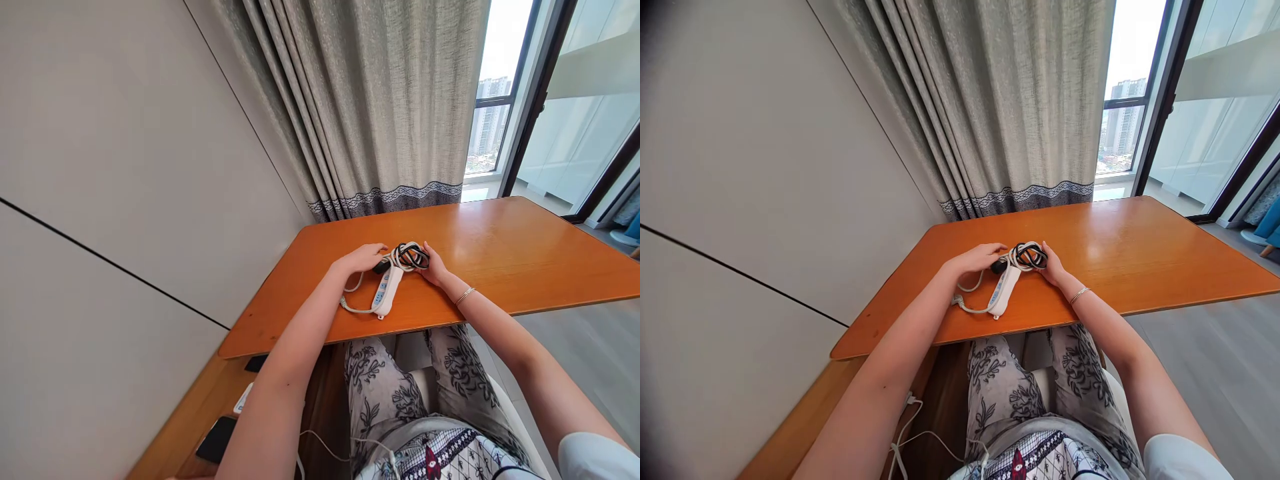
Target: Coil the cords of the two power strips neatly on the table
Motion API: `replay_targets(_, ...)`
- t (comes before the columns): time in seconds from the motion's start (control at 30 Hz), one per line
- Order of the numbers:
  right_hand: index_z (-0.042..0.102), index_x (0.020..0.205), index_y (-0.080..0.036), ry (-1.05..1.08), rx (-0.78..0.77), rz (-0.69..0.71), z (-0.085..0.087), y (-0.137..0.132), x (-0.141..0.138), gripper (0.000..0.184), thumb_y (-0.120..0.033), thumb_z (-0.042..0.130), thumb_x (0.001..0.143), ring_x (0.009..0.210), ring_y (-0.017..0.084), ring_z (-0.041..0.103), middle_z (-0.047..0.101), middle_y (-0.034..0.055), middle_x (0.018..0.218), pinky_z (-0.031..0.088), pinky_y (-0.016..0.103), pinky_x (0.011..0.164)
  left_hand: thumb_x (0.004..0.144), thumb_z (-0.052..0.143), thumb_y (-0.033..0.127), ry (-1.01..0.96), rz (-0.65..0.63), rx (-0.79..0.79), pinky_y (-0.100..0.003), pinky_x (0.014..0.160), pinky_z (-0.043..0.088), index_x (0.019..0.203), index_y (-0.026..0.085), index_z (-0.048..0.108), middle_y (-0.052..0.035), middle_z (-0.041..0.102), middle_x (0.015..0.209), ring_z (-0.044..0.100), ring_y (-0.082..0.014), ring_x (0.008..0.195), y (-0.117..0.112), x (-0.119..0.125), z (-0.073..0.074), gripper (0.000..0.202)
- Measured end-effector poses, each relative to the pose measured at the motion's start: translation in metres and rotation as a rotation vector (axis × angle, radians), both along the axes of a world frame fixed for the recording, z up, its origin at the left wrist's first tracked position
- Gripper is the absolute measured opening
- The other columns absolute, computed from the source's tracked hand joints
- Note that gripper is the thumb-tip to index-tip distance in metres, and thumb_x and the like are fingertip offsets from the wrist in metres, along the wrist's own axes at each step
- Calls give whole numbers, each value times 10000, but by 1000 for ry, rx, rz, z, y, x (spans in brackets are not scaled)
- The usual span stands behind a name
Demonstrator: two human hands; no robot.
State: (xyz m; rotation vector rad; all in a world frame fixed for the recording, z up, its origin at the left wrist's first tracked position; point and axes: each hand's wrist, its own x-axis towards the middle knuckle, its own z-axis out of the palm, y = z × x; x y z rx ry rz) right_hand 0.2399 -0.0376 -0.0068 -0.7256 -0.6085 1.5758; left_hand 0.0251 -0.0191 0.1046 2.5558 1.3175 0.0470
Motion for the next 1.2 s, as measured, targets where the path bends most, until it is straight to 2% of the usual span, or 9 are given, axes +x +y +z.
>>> replay_targets(0.1,603,846,-209,-37,41,-25,-1,-2,-3,320,-520,567,914,509,121,529,588,-36,609,384,220,441,956,369,490,-87,64,57,-370,1044,439,1308,133,593,-167,587,1407,569,-294,1283,-2,29,-7,549)
replay_targets(0.17,625,870,-202,-63,62,-14,0,-4,-3,326,-520,569,913,504,115,517,592,-34,615,352,215,419,936,424,536,-149,77,71,-365,990,467,1188,142,665,-164,671,1286,624,-304,1198,2,46,-15,526)
replay_targets(0.27,659,931,-200,-68,87,56,4,-7,3,343,-480,465,970,549,125,554,640,-13,676,388,220,435,891,549,457,-302,109,58,-348,917,495,1012,157,729,-139,744,1105,680,-293,1057,12,57,-30,370)
replay_targets(0.33,670,999,-210,-23,111,96,7,-7,8,335,-422,410,991,638,140,610,694,6,777,448,228,484,874,582,418,-452,134,17,-341,877,510,971,163,740,-117,757,1032,693,-272,977,19,55,-37,315)
replay_targets(0.47,669,1084,-227,36,165,105,9,-8,16,229,-262,496,938,810,152,666,740,18,939,537,241,639,842,635,420,-725,153,-135,-316,806,533,934,166,748,-84,759,962,690,-223,854,29,45,-46,293)
replay_targets(0.73,670,1128,-261,63,167,119,8,-10,18,224,-240,560,935,743,100,657,743,-20,919,518,166,583,792,696,446,-765,106,-109,-352,854,535,947,167,762,-95,753,1005,687,-243,898,31,43,-50,326)
replay_targets(0.93,655,1203,-300,-98,257,24,8,-9,17,381,-244,696,828,721,73,615,714,-32,1132,452,158,528,704,776,382,-949,209,-293,-317,749,540,884,147,753,-87,757,901,676,-200,796,34,43,-56,298)
replay_targets(1.1,682,1148,-220,-306,263,-98,3,-4,20,430,-347,759,744,582,61,482,693,-21,886,361,170,460,654,755,188,-1021,325,-314,-316,731,539,834,139,735,-77,753,863,662,-169,714,32,43,-61,188)
replay_targets(1.2,685,1132,-211,-458,279,-172,-1,0,22,453,-415,749,733,580,78,465,648,-31,778,375,195,480,615,738,122,-1041,376,-292,-322,709,543,796,140,719,-76,744,825,661,-178,695,30,46,-61,182)
